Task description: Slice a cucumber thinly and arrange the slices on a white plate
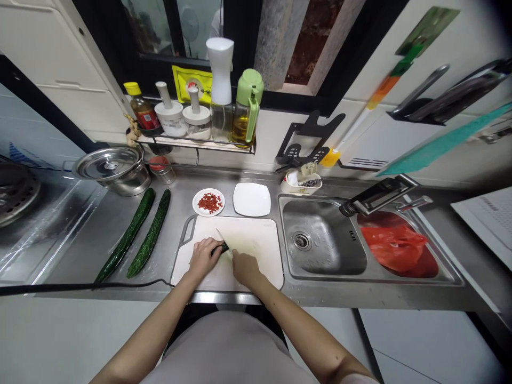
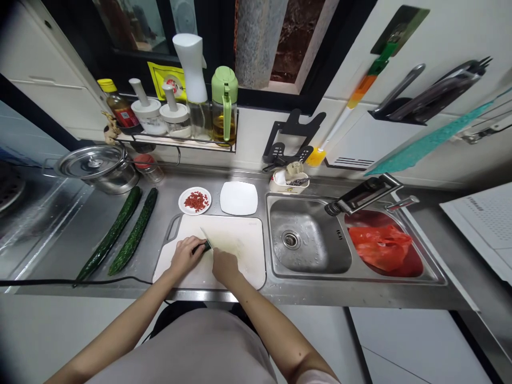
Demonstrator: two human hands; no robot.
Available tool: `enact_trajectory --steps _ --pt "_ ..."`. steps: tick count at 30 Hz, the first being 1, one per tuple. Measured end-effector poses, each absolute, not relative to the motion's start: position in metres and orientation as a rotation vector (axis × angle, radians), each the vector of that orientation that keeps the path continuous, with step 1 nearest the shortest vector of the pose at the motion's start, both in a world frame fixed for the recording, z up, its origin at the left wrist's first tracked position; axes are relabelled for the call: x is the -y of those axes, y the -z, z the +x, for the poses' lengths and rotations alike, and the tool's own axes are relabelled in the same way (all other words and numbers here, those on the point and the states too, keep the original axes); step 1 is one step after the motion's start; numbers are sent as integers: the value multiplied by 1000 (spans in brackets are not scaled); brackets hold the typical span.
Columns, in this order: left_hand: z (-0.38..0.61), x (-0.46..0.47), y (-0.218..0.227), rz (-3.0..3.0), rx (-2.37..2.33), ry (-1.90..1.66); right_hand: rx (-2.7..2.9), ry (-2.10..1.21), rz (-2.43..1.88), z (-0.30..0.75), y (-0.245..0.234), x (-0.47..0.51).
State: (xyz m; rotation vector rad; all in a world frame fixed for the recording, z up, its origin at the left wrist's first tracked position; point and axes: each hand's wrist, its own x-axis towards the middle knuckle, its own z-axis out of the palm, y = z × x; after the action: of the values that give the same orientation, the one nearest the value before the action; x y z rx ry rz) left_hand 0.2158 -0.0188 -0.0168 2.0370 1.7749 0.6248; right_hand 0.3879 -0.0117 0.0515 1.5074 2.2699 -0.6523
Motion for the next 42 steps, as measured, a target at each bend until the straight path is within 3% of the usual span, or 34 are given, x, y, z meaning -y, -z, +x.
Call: enact_trajectory --steps 20,42 --pt "217 20 16 2050 -1775 -650 -2387 615 1521 379 -32 5" --pt "216 23 18 1970 -1719 -727 -2328 627 1563 382 -42 13"
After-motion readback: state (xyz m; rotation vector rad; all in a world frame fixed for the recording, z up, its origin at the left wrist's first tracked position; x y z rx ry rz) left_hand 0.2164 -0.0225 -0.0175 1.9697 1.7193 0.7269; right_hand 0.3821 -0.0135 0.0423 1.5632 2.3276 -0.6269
